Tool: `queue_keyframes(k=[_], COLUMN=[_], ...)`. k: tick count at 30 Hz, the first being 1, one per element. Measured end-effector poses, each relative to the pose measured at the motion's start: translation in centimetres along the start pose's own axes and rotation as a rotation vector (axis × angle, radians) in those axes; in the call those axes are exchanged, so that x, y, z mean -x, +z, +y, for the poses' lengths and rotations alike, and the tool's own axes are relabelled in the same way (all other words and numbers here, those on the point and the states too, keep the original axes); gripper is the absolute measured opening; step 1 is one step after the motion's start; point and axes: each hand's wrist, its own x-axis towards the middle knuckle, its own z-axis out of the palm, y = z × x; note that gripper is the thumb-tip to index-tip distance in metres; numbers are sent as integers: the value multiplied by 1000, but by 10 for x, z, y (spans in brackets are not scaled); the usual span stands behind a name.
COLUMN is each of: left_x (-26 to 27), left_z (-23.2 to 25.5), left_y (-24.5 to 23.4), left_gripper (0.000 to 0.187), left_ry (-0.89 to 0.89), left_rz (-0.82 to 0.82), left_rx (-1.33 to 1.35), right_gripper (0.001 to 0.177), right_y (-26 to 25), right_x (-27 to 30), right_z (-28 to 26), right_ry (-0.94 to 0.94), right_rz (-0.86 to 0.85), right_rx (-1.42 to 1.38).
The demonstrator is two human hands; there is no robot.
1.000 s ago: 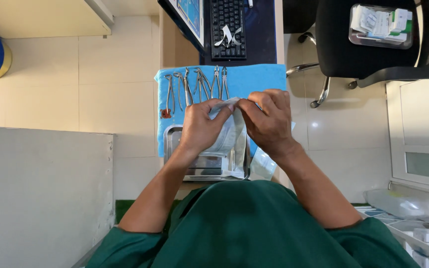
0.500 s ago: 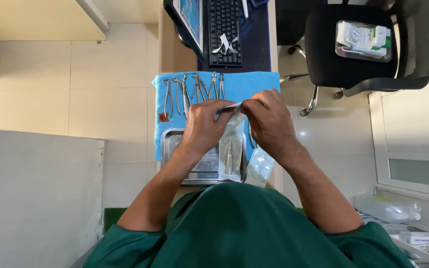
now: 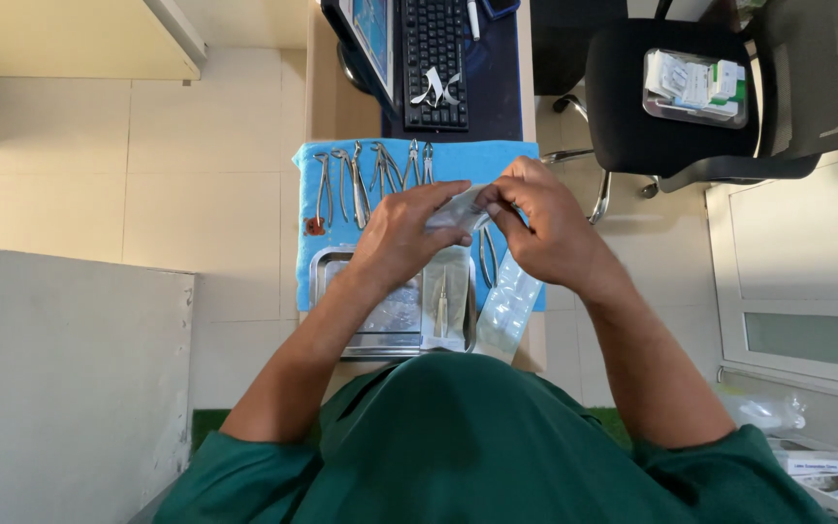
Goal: The person handles sterile pouches containing dental surgical instruments. They open the pouches by hand, remove the dental tools and a scalpel, and place them onto a metal tray on the workspace.
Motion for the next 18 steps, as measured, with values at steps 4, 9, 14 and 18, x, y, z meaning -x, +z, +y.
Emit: queue_keyframes(k=[4, 9, 14, 18], left_x=[5, 1, -3, -4], left_z=[-10, 0, 0, -10], left_y=[6, 4, -2, -2], left_gripper=[52, 39, 44, 57], left_ry=[-6, -117, -200, -274], left_rz=[-46, -131, -328, -484], left_rx=[-26, -10, 100, 79], right_gripper=[8, 12, 15, 16], right_y=[-9, -13, -18, -22], right_x=[-1, -3, -5, -8], right_z=[-4, -14, -25, -31], right_ry=[-132, 95, 117, 394], right_rz=[-48, -175, -176, -239], right_rx=[91, 87, -54, -200])
